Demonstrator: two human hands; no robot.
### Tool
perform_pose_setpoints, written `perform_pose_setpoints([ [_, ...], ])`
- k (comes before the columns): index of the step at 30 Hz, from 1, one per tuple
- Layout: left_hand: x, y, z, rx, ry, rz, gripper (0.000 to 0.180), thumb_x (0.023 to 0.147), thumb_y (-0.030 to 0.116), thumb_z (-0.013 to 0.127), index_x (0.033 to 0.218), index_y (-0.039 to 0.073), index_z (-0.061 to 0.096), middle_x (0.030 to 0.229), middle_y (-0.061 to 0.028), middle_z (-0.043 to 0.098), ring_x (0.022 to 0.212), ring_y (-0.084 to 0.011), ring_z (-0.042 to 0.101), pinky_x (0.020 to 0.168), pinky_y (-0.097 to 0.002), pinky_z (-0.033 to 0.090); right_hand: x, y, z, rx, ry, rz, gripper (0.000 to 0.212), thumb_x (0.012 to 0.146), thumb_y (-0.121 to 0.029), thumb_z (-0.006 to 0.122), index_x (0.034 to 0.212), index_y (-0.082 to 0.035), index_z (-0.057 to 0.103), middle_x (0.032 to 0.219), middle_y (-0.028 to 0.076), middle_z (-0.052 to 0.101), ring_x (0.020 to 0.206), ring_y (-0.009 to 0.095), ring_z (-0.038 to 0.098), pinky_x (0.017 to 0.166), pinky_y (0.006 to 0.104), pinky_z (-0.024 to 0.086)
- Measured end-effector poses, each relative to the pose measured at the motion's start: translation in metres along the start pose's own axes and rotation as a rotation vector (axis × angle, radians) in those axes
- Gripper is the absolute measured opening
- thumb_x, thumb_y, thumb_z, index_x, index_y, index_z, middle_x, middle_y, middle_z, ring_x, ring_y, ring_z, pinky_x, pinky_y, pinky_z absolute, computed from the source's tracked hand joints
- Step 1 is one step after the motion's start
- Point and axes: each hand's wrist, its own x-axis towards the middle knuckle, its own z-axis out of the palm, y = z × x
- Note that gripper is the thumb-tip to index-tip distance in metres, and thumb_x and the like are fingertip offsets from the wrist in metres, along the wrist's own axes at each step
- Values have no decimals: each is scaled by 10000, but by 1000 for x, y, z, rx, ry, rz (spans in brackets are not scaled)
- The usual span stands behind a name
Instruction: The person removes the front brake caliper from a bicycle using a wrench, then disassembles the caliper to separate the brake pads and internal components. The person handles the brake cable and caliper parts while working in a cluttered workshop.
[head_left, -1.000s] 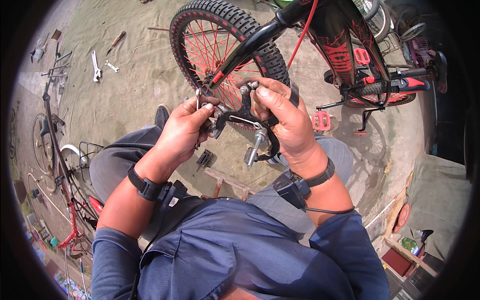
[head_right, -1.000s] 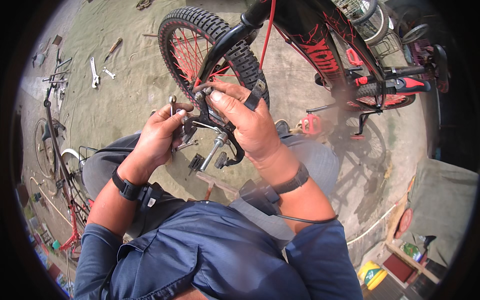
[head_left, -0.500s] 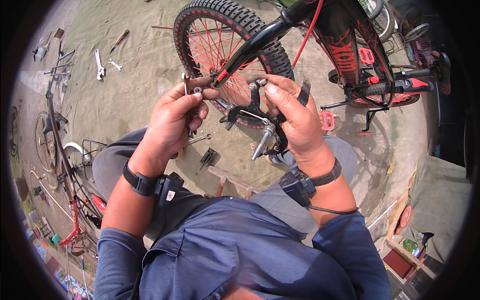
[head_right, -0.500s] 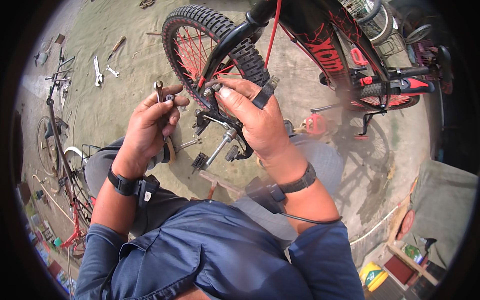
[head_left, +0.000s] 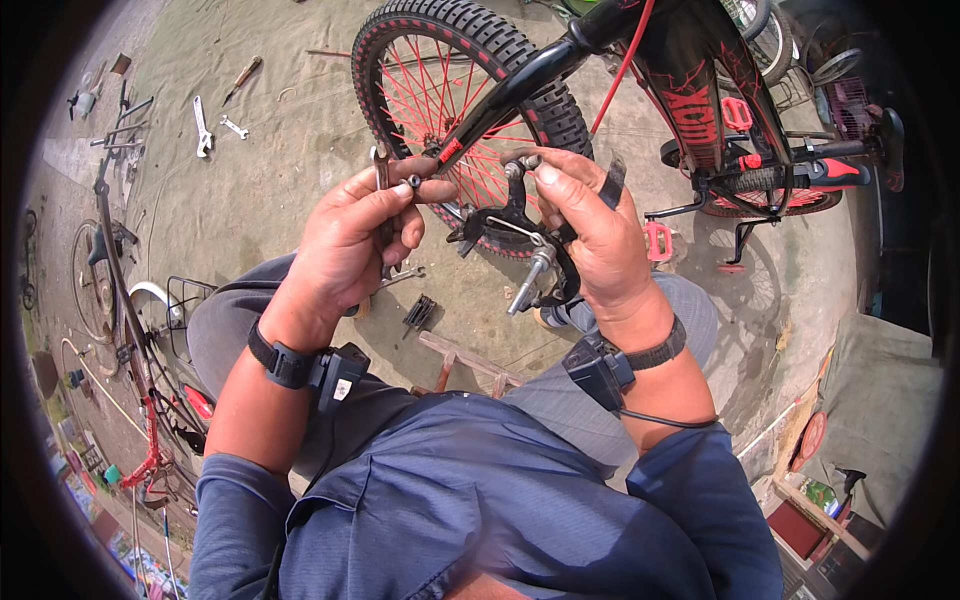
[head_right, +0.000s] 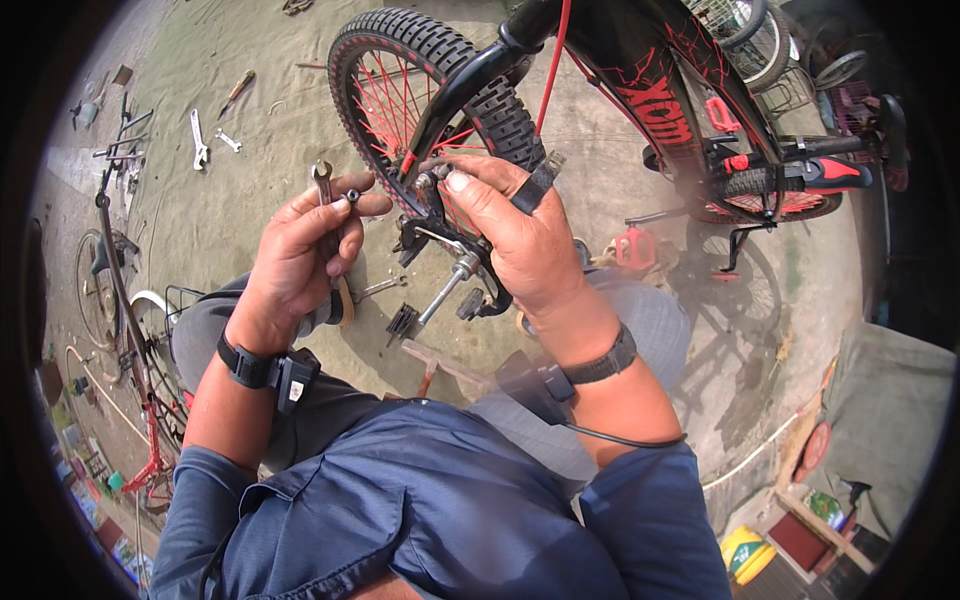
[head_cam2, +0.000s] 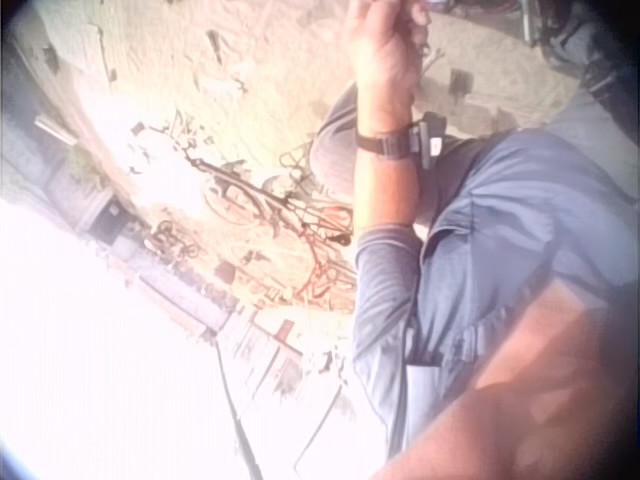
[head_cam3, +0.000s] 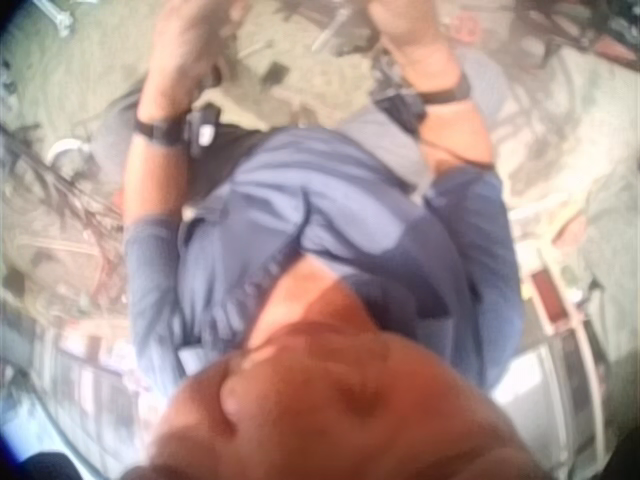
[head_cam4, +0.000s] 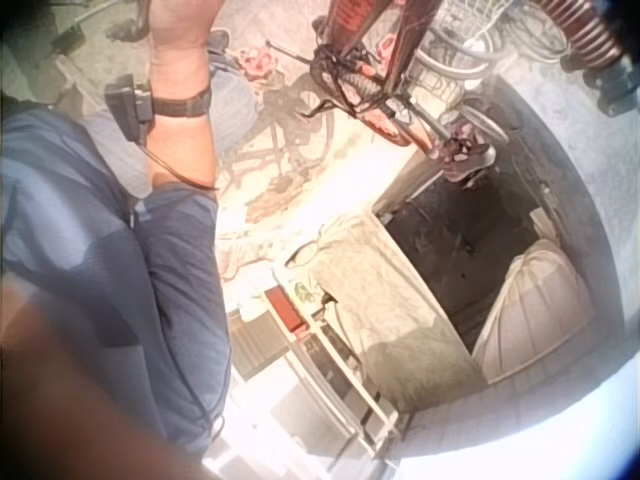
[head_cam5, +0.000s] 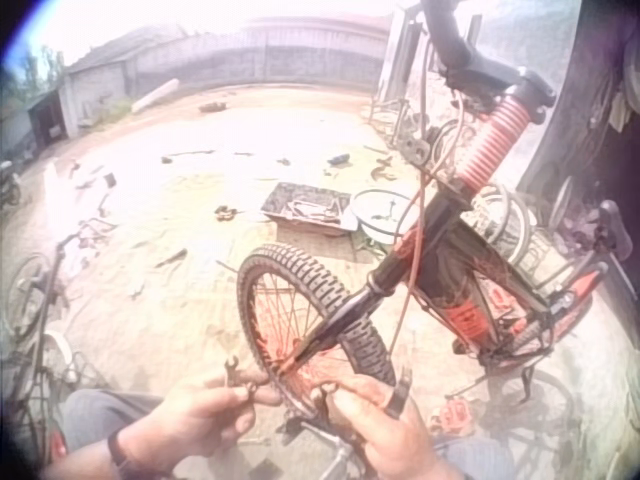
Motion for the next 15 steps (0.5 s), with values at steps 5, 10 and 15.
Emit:
perform_pose_setpoints([
  [5, 0, -3, -1, 3, 7, 11, 361, 983, 84, 569, 1321, -43, 550, 1121, -179, 696, 643, -86, 562, 490, -181, 412, 0, 2, 0, 0, 21, 1, 299, 996, -139, 562, 1190, 67, 659, 949, 17, 679, 813, 61, 554, 737, 218, 437],
  [10, 0, -3, -3, 22, -8, 5, 308, 974, 90, 605, 1265, -9, 587, 1070, -154, 701, 631, -80, 559, 489, -174, 404, 1, 2, -3, -6, 8, 17, 289, 994, -131, 561, 1176, 71, 660, 1003, 50, 701, 865, 82, 596, 786, 229, 468],
  [15, 0, -4, -3, 41, -3, -2, 269, 960, 118, 649, 1202, 10, 603, 997, -113, 691, 604, -76, 546, 484, -173, 388, 2, 6, -4, 45, 21, 0, 288, 991, -136, 571, 1169, 73, 658, 1058, 89, 710, 969, 136, 654, 886, 269, 509],
])
